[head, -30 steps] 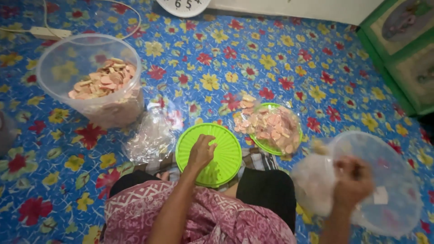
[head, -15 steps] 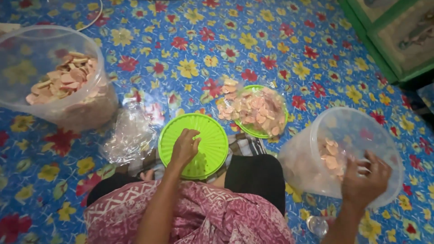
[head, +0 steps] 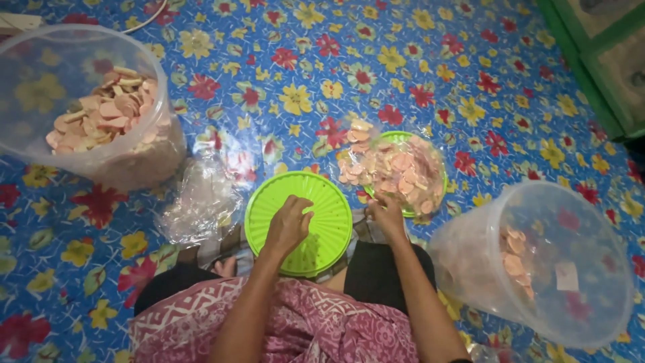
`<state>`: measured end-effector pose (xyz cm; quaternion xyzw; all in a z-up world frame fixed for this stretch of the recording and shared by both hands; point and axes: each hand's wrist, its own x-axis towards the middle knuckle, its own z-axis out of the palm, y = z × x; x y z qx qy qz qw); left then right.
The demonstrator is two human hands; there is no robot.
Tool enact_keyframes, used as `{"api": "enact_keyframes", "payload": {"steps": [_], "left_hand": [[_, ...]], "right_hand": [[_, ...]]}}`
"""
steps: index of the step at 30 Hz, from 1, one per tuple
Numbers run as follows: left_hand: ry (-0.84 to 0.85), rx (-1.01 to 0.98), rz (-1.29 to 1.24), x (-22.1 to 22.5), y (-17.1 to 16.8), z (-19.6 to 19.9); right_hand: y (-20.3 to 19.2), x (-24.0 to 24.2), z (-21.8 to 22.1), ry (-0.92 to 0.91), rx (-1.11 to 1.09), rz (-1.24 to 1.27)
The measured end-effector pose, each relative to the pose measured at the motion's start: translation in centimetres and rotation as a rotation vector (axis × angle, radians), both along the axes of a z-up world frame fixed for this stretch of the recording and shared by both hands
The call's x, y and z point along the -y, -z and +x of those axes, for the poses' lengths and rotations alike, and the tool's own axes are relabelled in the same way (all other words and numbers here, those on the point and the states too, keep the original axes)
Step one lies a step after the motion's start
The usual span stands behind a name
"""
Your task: Sorting and separating thin crackers that are stuck together, then transferring them into a large plastic storage container.
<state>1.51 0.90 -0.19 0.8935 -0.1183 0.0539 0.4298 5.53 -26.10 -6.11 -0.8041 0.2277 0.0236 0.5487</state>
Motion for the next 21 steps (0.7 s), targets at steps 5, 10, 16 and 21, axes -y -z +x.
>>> {"api": "enact_keyframes", "payload": {"steps": [5, 10, 16, 21], "left_hand": [[0.018, -0.067, 0.006, 0.0, -0.6, 0.6], [0.039, -0.071, -0.012, 0.1, -0.4, 0.9], [0.049, -0.050, 0.022, 0.1, 0.3, 0.9], [0.050, -0.045, 0.011, 0.1, 0.2, 0.9]], "right_hand": [[7.0, 0.9, 4.3, 0.263, -0.032, 0.095], [7.6, 0.7, 5.8, 0.368, 0.008, 0.097], [8.5, 0.1, 6.0, 0.430, 0.086, -0.303], [0.2, -3.8, 2.0, 0.186, 0.363, -0.311]]}}
